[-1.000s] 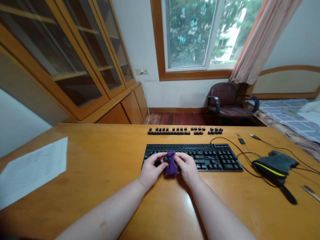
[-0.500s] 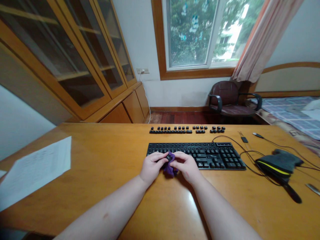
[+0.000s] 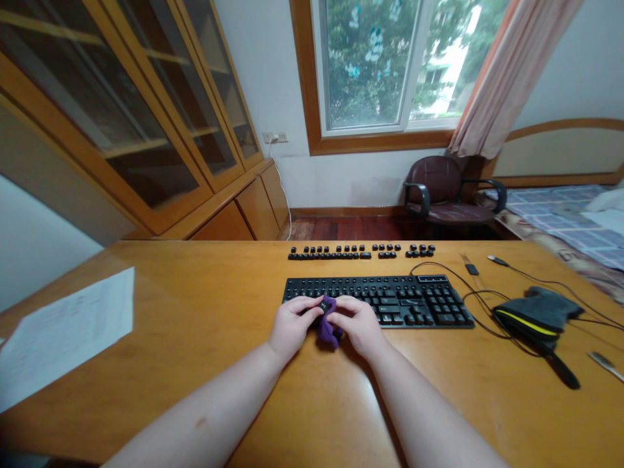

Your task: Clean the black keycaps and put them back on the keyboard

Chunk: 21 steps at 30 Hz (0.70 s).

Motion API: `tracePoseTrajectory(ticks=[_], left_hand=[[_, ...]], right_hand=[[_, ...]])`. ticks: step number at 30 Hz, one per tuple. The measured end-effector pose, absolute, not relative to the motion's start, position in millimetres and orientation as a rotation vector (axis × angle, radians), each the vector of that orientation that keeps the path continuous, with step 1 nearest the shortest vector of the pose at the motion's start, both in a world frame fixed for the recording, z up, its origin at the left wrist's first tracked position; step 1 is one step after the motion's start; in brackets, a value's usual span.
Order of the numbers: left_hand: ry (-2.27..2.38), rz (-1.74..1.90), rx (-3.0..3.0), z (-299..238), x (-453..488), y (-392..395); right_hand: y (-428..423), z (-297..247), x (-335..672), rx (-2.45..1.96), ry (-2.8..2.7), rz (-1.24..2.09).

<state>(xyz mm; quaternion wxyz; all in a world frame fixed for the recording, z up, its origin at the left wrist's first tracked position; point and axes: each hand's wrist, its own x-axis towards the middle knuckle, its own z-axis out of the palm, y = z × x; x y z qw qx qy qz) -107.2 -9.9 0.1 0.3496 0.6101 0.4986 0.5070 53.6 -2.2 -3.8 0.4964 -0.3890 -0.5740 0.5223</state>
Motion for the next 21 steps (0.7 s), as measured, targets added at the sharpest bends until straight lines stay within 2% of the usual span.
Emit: tracePoseTrajectory(ticks=[8, 21], left_hand=[[1.315, 1.299, 1.631, -0.3, -107.3, -11.6], [1.345, 1.281, 1.606, 0.7, -105.4, -13.7]], right_hand=[[-1.6, -4.4, 54.2, -0.982, -1.339, 1.220], [1.6, -7.7, 57.7, -0.958, -1.259, 1.417]])
